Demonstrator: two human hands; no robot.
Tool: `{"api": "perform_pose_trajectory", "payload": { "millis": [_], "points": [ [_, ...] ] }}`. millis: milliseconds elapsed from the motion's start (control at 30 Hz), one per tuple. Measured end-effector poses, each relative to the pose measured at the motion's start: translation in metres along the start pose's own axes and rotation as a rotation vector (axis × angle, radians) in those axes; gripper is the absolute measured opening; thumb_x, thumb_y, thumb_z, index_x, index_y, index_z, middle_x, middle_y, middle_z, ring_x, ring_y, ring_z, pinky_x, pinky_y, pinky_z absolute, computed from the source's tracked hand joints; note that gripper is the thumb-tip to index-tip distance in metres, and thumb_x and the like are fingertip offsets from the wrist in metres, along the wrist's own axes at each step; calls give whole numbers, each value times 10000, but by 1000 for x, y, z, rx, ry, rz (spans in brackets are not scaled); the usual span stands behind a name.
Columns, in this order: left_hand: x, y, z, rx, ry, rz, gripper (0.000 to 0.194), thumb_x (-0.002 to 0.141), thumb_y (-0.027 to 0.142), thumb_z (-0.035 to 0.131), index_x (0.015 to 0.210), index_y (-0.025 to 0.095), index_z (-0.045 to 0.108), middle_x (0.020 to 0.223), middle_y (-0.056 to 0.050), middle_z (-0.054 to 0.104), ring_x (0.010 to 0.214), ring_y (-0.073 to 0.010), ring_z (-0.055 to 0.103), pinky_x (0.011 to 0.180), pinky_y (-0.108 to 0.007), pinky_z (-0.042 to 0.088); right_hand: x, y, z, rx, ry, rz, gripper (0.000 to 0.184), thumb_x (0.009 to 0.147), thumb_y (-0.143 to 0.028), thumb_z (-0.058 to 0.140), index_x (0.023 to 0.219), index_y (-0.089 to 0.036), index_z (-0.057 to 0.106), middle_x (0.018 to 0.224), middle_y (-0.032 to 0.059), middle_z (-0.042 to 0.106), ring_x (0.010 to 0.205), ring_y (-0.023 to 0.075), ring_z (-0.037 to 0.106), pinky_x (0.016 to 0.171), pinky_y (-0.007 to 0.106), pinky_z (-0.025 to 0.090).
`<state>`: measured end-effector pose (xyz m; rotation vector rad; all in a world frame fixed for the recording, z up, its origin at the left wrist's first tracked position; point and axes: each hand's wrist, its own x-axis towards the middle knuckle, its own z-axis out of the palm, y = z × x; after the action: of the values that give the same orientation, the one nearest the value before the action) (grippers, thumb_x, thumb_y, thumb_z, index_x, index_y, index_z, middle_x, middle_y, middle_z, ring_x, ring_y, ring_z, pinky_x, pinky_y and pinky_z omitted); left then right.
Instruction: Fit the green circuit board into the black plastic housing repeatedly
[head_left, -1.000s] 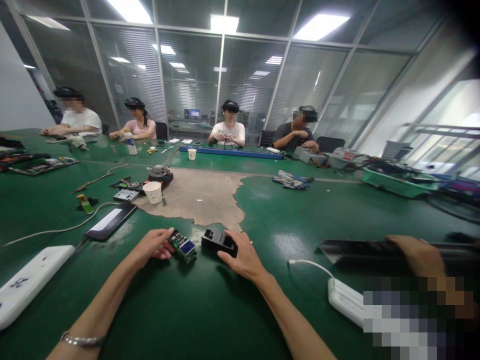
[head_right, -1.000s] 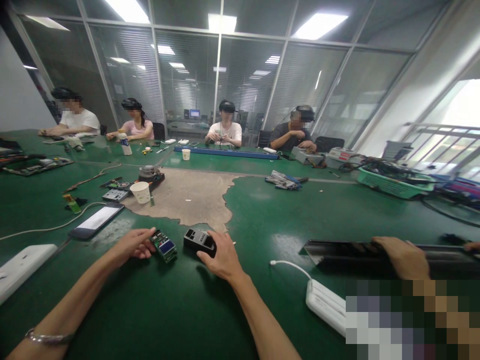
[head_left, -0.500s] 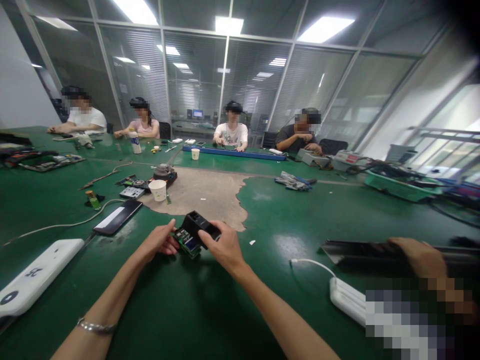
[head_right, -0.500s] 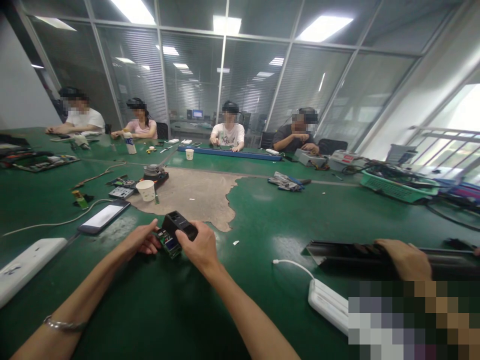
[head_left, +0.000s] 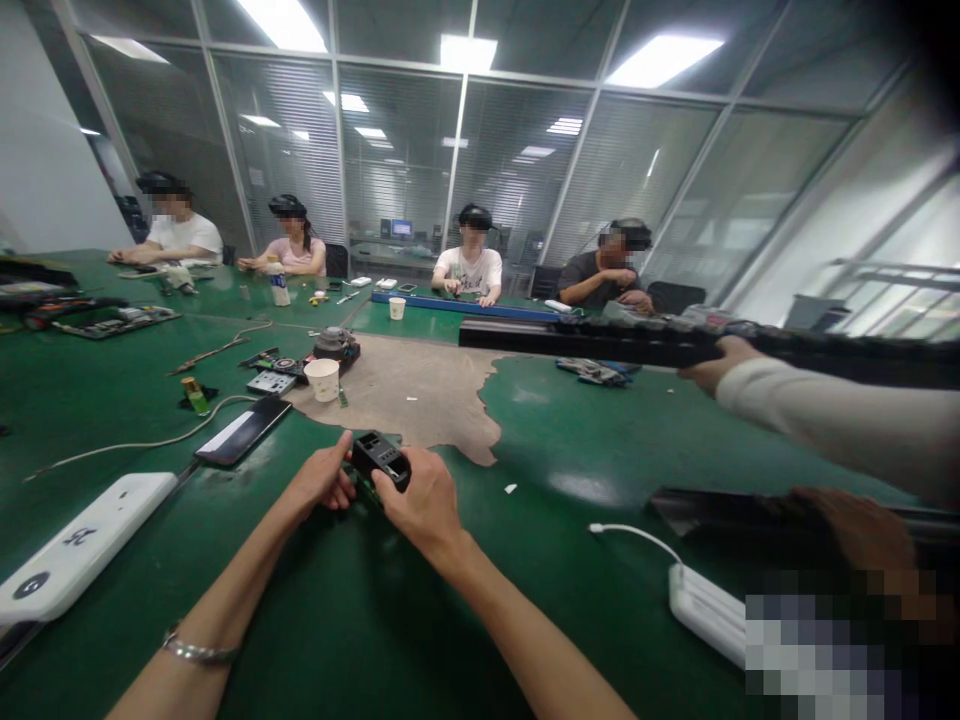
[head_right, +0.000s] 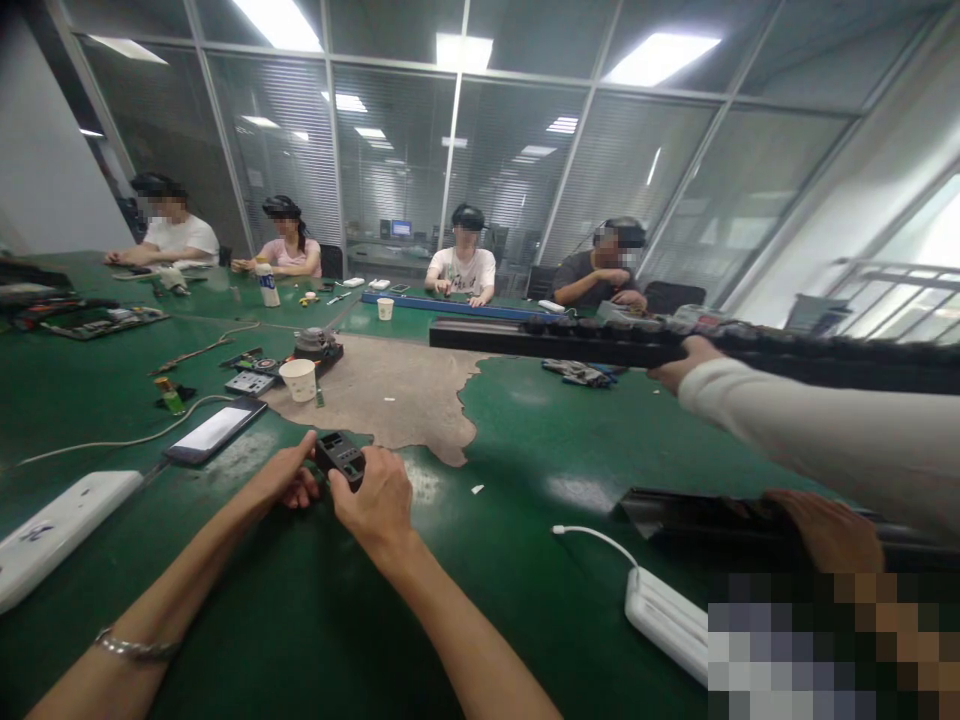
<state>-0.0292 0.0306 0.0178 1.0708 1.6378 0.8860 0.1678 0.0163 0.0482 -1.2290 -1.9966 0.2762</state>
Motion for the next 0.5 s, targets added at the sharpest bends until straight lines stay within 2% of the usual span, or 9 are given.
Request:
{"api": "perform_pose_trajectory", "payload": {
  "millis": [200,400,500],
  "points": [
    [2,-4,-1,29,35,18,883,743,837,278,1127,88,545,581,-100,686,438,-213,627,399,-264,435,-1,-2,5,-15,-8,-3,319,793,-423,628,992,-176,601,949,92,628,918,242,559,837,355,428],
    [3,-7,-2,43,31,45,913,742,835,287,1152,58,536,562,-96,672,429,-215,615,384,-262,417,-7,2,11,-46,-83,1,333,789,-407,620,1020,-169,590,945,101,619,928,255,557,834,376,438],
    [4,-7,-2,44,31,39,917,742,832,297,1180,60,528,554,-87,665,433,-215,617,386,-259,417,-10,2,8,-75,-115,-1,401,768,-435,638,1061,-167,580,971,111,612,951,270,546,832,388,440]
  ]
}}
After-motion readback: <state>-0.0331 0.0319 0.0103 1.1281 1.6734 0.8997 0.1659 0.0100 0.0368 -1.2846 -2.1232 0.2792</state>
